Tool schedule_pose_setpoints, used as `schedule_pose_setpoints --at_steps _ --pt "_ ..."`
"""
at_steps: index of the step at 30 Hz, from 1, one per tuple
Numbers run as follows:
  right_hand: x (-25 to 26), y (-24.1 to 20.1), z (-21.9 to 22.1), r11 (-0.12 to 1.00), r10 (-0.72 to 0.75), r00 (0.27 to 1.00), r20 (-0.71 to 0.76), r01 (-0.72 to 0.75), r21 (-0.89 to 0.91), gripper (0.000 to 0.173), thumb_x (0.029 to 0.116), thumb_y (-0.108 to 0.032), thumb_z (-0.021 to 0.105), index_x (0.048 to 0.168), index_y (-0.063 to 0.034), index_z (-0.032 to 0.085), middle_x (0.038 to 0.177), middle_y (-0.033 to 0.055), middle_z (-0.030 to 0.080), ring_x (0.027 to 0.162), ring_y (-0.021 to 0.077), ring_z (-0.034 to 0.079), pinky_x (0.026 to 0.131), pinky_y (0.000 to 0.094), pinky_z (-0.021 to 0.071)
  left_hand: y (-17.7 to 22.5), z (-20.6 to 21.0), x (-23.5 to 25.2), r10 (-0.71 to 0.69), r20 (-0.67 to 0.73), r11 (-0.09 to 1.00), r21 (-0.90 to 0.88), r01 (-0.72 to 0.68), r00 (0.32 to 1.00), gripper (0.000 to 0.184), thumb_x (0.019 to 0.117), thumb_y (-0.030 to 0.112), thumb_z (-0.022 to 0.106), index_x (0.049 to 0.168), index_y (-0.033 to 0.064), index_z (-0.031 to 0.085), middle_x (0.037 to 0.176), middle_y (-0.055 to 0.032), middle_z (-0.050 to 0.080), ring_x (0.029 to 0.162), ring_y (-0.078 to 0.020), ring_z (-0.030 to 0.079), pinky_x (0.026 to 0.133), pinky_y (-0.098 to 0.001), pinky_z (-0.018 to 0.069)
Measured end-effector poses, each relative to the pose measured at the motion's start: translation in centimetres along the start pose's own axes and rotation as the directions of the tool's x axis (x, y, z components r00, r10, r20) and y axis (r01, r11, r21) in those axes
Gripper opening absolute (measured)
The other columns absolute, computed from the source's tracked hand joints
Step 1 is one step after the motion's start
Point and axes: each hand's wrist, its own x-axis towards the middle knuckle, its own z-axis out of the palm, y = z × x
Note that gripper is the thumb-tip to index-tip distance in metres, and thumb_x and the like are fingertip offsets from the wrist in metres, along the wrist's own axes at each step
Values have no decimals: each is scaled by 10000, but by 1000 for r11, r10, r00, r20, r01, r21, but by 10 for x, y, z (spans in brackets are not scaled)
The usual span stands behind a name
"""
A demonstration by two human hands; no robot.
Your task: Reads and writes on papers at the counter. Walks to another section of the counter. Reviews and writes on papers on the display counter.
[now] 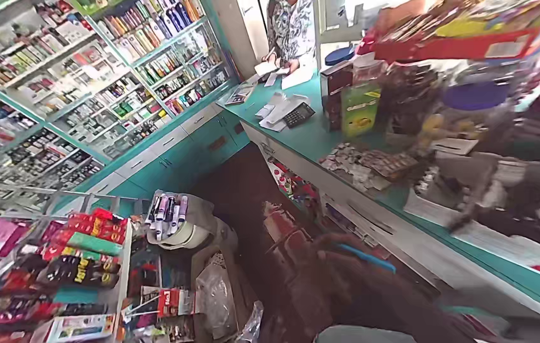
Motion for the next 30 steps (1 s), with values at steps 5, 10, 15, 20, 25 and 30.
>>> schedule_pose_setpoints --at_steps 5,10,15,20,25,30 --pt "178 33 -33 991 29 998 -64 -37 -132 204 997 -133 626 1161 -34 694 987 28 739 808 100 682 713 267 580 134 -54 66 -6 -207 978 -203 -37 978 446 1092 267 453 1430 -22 493 1311 -238 618 1130 -329 647 936 -519 548" --pt "314 69 -82 964 101 967 -232 -153 -218 251 992 -173 640 1203 -44 679 1014 32 735 816 106 685 715 281 576 215 -118 198 68 -268 968 -215 -129 961 462 1102 277 418 1443 -31 455 1350 -238 581 1112 -293 644 912 -485 557" --pt "408 94 -134 948 1 870 -493 -157 -276 259 1002 -152 612 1206 -2 669 1016 71 759 910 165 734 808 342 617 378 -150 364 304 -155 943 -95 -320 940 432 1085 225 444 1412 -55 484 1351 -218 583 1120 -271 628 933 -467 539" --pt "463 99 -176 801 -124 714 -690 -339 -494 250 998 -212 644 1178 -50 706 996 44 762 848 95 712 797 295 588 565 -102 479 595 177 799 -25 -600 784 398 1065 203 430 1356 -31 567 1271 -140 663 1035 -208 690 830 -375 597" --pt "507 108 -220 621 -258 574 -777 -518 -589 232 981 -167 676 1185 -60 709 987 75 761 836 174 725 781 410 594 674 -12 518 719 520 611 -155 -777 462 329 1036 96 487 1298 -76 588 1171 -122 712 985 -177 714 834 -330 611" --pt "575 116 -254 359 -331 438 -836 -761 -541 294 985 -223 664 1242 -87 707 1050 162 732 991 382 688 859 603 527 717 56 549 700 665 480 -169 -861 260 337 1014 128 560 1278 -75 617 1159 -143 716 989 -154 717 848 -315 612"
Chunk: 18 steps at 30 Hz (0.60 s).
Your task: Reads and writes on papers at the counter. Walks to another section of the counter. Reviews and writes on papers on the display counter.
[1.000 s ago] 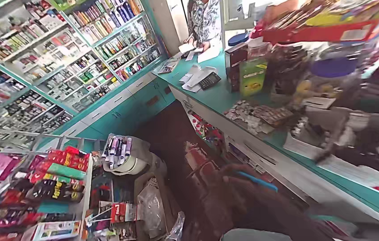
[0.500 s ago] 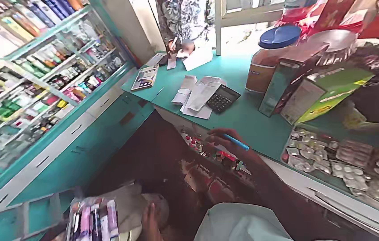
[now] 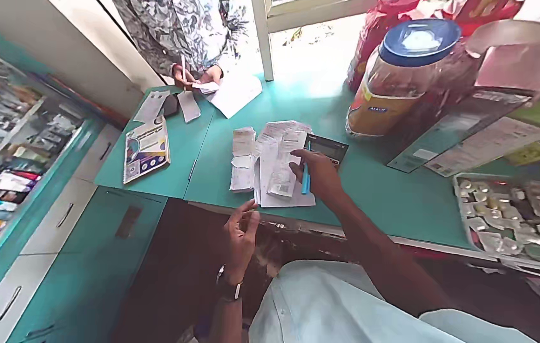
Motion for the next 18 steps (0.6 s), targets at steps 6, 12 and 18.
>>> schedule_pose_setpoints --at_steps 6,12,18 --pt "36 -28 64 885 266 961 79 -211 -415 709 912 -470 700 1520 -170 494 1574 285 392 1464 616 208 1080 847 128 -27 -11 68 78 131 964 243 -108 988 335 1012 195 575 1269 1 668 1183 -112 724 1081 -167 697 906 -333 588" --pt "33 -23 60 841 387 922 -15 -359 -405 850 795 -206 803 1561 -152 438 1582 332 340 1473 609 200 1125 772 216 -54 -11 131 131 222 852 473 -224 966 319 1007 254 591 1241 81 722 1226 -90 717 1177 -308 629 1029 -480 492" --pt "18 -18 41 785 477 872 -113 -480 -392 866 779 -204 843 1551 -160 452 1634 277 275 1487 528 258 1085 673 376 -52 39 172 23 418 671 667 -324 908 528 987 346 633 1437 75 580 1191 -162 711 1162 -425 600 948 -610 443"
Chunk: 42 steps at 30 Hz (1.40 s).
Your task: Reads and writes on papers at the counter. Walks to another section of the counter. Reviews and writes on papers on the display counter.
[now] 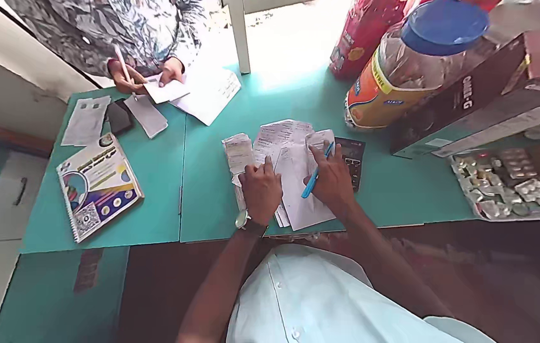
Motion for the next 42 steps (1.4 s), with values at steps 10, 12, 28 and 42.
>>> schedule_pose_setpoints --at_steps 10,12,28,42 --pt "-22 3 -7 977 212 975 -63 -212 12 904 762 -277 864 1551 -130 448 1493 258 481 1303 486 517 974 691 440 10 4 -1 135 36 918 -381 -111 990 495 1010 129 570 1486 25 491 1205 -213 697 1027 -377 711 906 -532 571" --pt "-27 13 -7 979 198 975 -101 -191 72 871 749 -212 860 1528 -114 483 1506 258 483 1301 486 527 989 704 426 21 -1 -12 187 21 851 -502 -151 982 512 1000 96 556 1494 -6 464 1150 -224 715 926 -361 737 837 -517 596" --pt "-81 35 -6 844 77 901 -428 170 509 571 981 -391 626 1428 -38 581 1331 134 670 1170 162 665 1000 398 550 48 10 3 499 389 324 -913 250 774 691 1049 117 520 1638 111 159 1356 -239 606 1167 -285 664 1024 -468 540" --pt "-27 -69 44 939 -204 972 -114 227 257 437 1034 -429 540 1362 -165 659 1495 152 551 1449 328 448 1184 479 383 -119 -5 -40 676 -27 737 42 -675 737 383 980 473 566 1058 147 753 1247 -95 703 1305 -391 557 1145 -658 313"
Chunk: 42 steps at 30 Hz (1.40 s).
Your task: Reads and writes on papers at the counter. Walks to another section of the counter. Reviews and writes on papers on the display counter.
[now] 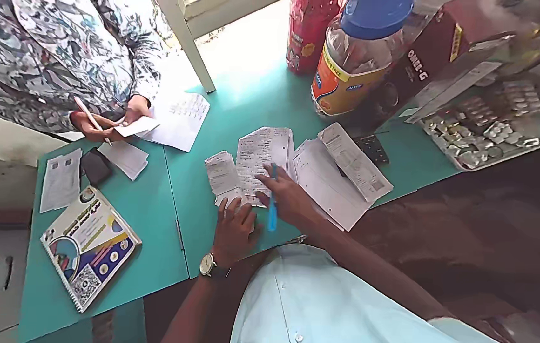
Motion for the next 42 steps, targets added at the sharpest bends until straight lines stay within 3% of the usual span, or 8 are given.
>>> schedule_pose_setpoints --at_steps 4,14,20,23,29,32,36,42 --pt "26 4 36 998 26 990 139 -18 -57 508 1046 -514 471 1398 -187 636 1580 172 449 1540 357 276 1271 528 152 -17 -6 -7 3 0 1000 18 -3 1000 355 975 438 562 996 135 745 1223 -99 711 1292 -388 569 1141 -624 347" --pt "-33 52 -10 888 -460 848 263 436 146 396 980 -483 617 1221 -190 732 1481 124 577 1452 331 450 1245 485 279 -45 -32 -12 -54 81 984 -166 66 995 551 982 598 409 1122 187 749 1315 -69 674 1369 -363 497 1176 -625 283" --pt "-41 54 -6 865 -501 847 180 484 132 412 981 -485 623 1173 -140 738 1413 113 634 1404 277 518 1230 454 334 -6 -15 72 -517 96 854 4 519 850 526 1005 301 613 1471 69 537 1304 -187 662 1286 -461 530 1028 -670 385" --pt "-40 55 -5 858 -513 843 162 496 135 430 983 -495 615 1178 -130 733 1402 127 640 1399 292 522 1220 461 347 1 -7 94 -602 110 773 -168 611 791 548 950 150 682 1458 22 522 1235 -269 622 1170 -450 585 974 -605 471" --pt "-54 28 -29 888 11 952 -306 131 441 631 917 -344 761 1446 -57 570 1539 166 499 1441 259 467 1158 466 447 0 -43 62 -686 -95 452 -832 320 722 292 953 29 618 1241 17 665 1114 -102 670 990 -142 661 872 -324 575" --pt "-49 18 -55 756 185 969 -163 -34 654 769 906 -326 766 1543 -56 429 1491 79 563 1345 168 559 1098 357 506 -1 -65 59 -705 5 204 -956 210 709 309 955 -33 588 1254 18 649 1155 -73 703 1002 -147 696 874 -349 607" --pt "-50 9 -59 647 159 987 -30 -81 758 325 942 -148 718 1236 -19 668 1026 38 740 916 101 708 836 282 604 12 -71 64 -738 52 28 -994 107 673 330 961 -39 583 1281 19 639 1131 -96 702 966 -179 706 844 -373 622" --pt "-96 -2 -62 558 289 955 -70 -108 823 369 937 -10 635 1300 54 617 1145 60 722 994 89 697 879 271 600 65 -69 42 -659 254 -347 -938 13 708 503 1129 318 187 1481 16 382 1312 -83 656 1203 -148 648 1037 -370 553"
